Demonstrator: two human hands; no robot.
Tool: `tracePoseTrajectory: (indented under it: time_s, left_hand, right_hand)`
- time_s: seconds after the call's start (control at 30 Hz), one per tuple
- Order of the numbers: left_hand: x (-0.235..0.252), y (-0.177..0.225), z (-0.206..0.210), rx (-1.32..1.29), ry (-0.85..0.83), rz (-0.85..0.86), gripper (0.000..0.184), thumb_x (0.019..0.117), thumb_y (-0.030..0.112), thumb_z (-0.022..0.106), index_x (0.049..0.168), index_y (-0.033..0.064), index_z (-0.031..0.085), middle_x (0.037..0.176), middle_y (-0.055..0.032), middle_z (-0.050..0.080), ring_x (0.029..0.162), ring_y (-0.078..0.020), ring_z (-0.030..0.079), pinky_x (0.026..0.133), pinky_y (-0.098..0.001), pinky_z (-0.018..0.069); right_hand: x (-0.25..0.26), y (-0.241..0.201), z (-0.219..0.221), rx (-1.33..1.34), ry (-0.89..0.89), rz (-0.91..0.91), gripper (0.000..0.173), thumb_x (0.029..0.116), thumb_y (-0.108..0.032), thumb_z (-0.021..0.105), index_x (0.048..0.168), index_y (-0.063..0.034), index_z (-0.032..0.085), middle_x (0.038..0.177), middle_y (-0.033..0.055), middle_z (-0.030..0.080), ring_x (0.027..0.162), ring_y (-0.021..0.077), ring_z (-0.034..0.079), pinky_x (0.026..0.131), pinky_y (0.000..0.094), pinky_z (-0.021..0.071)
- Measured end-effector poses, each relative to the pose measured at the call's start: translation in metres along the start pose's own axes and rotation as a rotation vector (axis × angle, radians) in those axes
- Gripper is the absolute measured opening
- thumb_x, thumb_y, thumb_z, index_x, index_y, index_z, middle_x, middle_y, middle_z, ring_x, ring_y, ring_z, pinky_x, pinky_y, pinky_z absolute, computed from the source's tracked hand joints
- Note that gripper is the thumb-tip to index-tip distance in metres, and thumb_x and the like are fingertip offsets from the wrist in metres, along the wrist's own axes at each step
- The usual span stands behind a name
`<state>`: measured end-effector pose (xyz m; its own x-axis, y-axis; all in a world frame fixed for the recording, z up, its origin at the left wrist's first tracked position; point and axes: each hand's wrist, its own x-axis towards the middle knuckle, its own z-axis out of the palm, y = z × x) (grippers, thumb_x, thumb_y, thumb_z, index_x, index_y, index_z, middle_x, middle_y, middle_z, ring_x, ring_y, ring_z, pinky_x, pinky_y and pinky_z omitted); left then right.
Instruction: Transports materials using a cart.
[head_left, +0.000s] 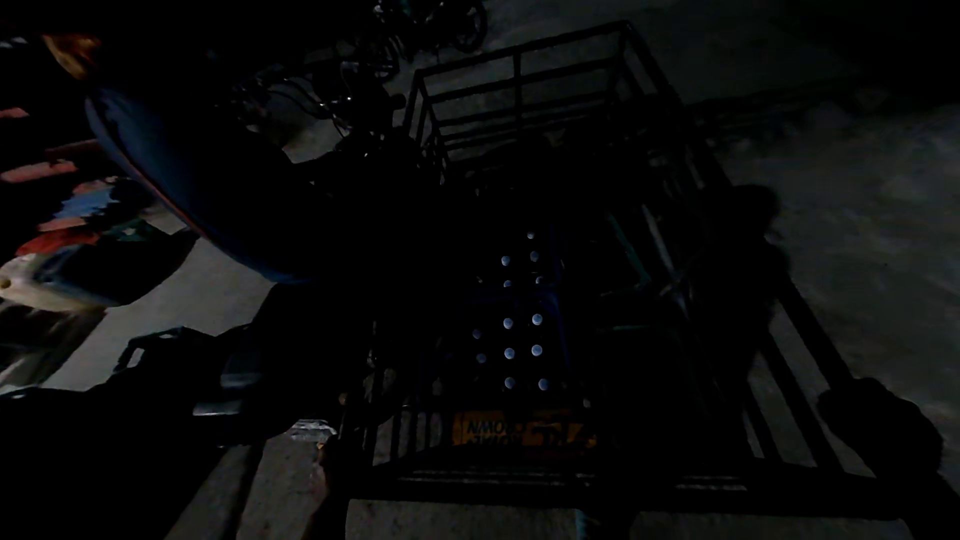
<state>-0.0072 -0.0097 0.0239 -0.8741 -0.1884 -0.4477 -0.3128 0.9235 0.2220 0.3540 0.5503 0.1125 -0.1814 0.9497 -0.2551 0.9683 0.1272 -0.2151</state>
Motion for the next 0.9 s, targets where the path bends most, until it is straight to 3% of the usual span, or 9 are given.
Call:
tracePoseTrajectory:
  time_s: [0.1, 0.17, 0.3, 0.4, 0.53, 0.6, 0.7, 0.83, 0.9]
  left_hand:
    - [0.034, -0.033, 0.029, -0.029, 0.118, 0.120, 0.051, 0.0942, 0.037, 0.070, 0.130, 0.0011, 0.065, 0.125, -0.0253, 0.066, 0.116, -0.0414, 0.064, 0.099, -0.0599, 0.0495]
    - [0.018, -0.016, 0.015, -0.191, 0.047, 0.044, 0.048, 0.1008, 0.035, 0.064, 0.131, -0.0015, 0.061, 0.126, -0.0225, 0.065, 0.115, -0.0351, 0.064, 0.099, -0.0538, 0.0503]
    - [0.007, -0.006, 0.006, -0.247, 0.053, -0.004, 0.045, 0.1017, 0.035, 0.062, 0.125, -0.0028, 0.064, 0.123, -0.0219, 0.066, 0.113, -0.0345, 0.066, 0.097, -0.0525, 0.0511]
    - [0.012, -0.015, 0.012, -0.123, 0.079, 0.018, 0.047, 0.1009, 0.037, 0.061, 0.129, -0.0012, 0.063, 0.126, -0.0237, 0.066, 0.118, -0.0393, 0.064, 0.101, -0.0573, 0.0497]
    - [-0.001, 0.001, 0.004, -0.109, 0.044, -0.026, 0.052, 0.1013, 0.039, 0.062, 0.132, -0.0027, 0.060, 0.132, -0.0238, 0.063, 0.123, -0.0356, 0.061, 0.105, -0.0518, 0.0458]
    - [0.000, -0.003, 0.005, -0.094, 0.064, -0.004, 0.049, 0.1005, 0.042, 0.060, 0.129, 0.0013, 0.063, 0.122, -0.0169, 0.067, 0.110, -0.0279, 0.066, 0.096, -0.0474, 0.0517]
    - [-0.011, 0.002, -0.001, -0.080, 0.067, -0.016, 0.042, 0.1011, 0.033, 0.062, 0.128, 0.0003, 0.063, 0.123, -0.0200, 0.067, 0.112, -0.0327, 0.065, 0.097, -0.0515, 0.0501]
    - [0.004, -0.015, 0.008, 0.021, 0.101, 0.004, 0.047, 0.0993, 0.045, 0.060, 0.127, 0.0072, 0.067, 0.120, -0.0161, 0.070, 0.111, -0.0323, 0.067, 0.096, -0.0540, 0.0525]
    - [0.001, -0.012, 0.005, 0.035, 0.101, 0.028, 0.045, 0.1012, 0.041, 0.060, 0.127, 0.0042, 0.066, 0.118, -0.0188, 0.070, 0.109, -0.0340, 0.068, 0.095, -0.0540, 0.0527]
  right_hand:
    - [0.034, 0.027, 0.019, -0.115, 0.010, -0.026, 0.042, 0.1054, -0.022, 0.053, 0.137, 0.0062, 0.052, 0.123, 0.0358, 0.062, 0.117, 0.0517, 0.061, 0.094, 0.0667, 0.0477]
    - [0.040, 0.032, 0.022, -0.133, 0.003, -0.029, 0.043, 0.1047, -0.023, 0.054, 0.138, 0.0042, 0.052, 0.124, 0.0357, 0.061, 0.117, 0.0533, 0.060, 0.093, 0.0682, 0.0474]
    - [0.039, 0.029, 0.020, -0.140, -0.014, -0.009, 0.044, 0.1042, -0.024, 0.055, 0.138, 0.0041, 0.052, 0.124, 0.0351, 0.062, 0.117, 0.0516, 0.061, 0.094, 0.0671, 0.0475]
    - [0.039, 0.029, 0.019, -0.103, -0.015, -0.002, 0.044, 0.1035, -0.024, 0.057, 0.138, 0.0027, 0.053, 0.123, 0.0334, 0.062, 0.117, 0.0497, 0.062, 0.094, 0.0663, 0.0478]
    - [0.037, 0.024, 0.016, -0.171, -0.041, 0.034, 0.046, 0.1057, -0.025, 0.051, 0.143, 0.0022, 0.049, 0.130, 0.0326, 0.060, 0.123, 0.0490, 0.059, 0.097, 0.0636, 0.0473]
    - [0.037, 0.025, 0.016, -0.190, -0.041, 0.025, 0.044, 0.1059, -0.025, 0.049, 0.140, 0.0022, 0.050, 0.127, 0.0308, 0.062, 0.121, 0.0470, 0.061, 0.096, 0.0622, 0.0487]
    - [0.035, 0.025, 0.014, -0.155, -0.047, 0.038, 0.043, 0.1047, -0.026, 0.054, 0.138, 0.0006, 0.053, 0.123, 0.0294, 0.064, 0.117, 0.0463, 0.063, 0.093, 0.0630, 0.0493]
    - [0.033, 0.020, 0.011, -0.169, -0.056, 0.064, 0.041, 0.1064, -0.026, 0.050, 0.137, 0.0005, 0.054, 0.124, 0.0290, 0.064, 0.118, 0.0450, 0.063, 0.094, 0.0612, 0.0498]
    - [0.033, 0.020, 0.012, -0.165, -0.051, 0.053, 0.041, 0.1067, -0.027, 0.050, 0.136, 0.0017, 0.053, 0.123, 0.0302, 0.064, 0.118, 0.0462, 0.063, 0.095, 0.0620, 0.0492]
